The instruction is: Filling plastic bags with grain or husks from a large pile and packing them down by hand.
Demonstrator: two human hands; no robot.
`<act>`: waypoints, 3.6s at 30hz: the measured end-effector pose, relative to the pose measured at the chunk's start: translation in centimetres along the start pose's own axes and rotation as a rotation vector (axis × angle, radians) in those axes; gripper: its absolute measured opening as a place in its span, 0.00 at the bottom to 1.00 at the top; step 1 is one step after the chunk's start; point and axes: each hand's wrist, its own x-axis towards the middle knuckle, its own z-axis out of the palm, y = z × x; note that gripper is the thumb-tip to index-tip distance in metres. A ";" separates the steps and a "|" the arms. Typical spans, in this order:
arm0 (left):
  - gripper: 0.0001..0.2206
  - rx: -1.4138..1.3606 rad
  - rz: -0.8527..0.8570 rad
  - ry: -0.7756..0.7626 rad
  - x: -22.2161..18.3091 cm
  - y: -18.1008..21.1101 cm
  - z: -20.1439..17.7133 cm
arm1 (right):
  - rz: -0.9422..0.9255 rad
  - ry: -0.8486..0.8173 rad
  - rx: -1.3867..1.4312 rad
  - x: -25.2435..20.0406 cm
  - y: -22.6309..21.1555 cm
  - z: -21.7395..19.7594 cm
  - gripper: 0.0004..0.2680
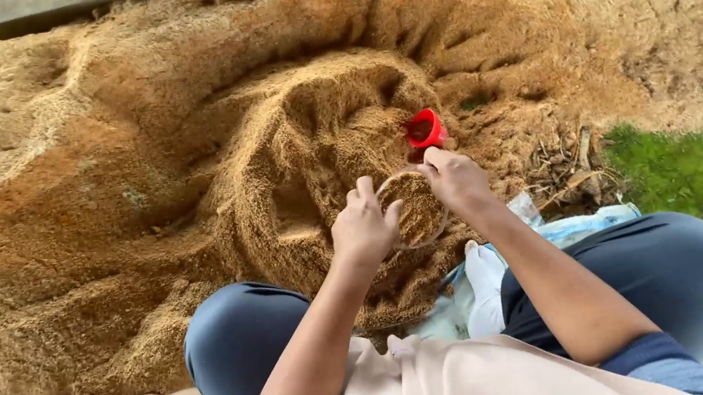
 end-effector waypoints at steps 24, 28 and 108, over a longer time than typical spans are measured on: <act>0.13 -0.025 0.152 0.174 6.0 -5.0 5.0 | 0.464 -0.298 1.251 -2.0 -4.4 6.8 0.11; 0.14 0.001 0.166 0.182 5.8 -4.7 5.1 | 0.540 -0.324 1.287 -3.2 -5.2 7.1 0.08; 0.07 -0.165 0.171 0.287 5.8 -6.1 5.6 | 0.208 -0.416 0.602 -4.6 -5.4 4.9 0.05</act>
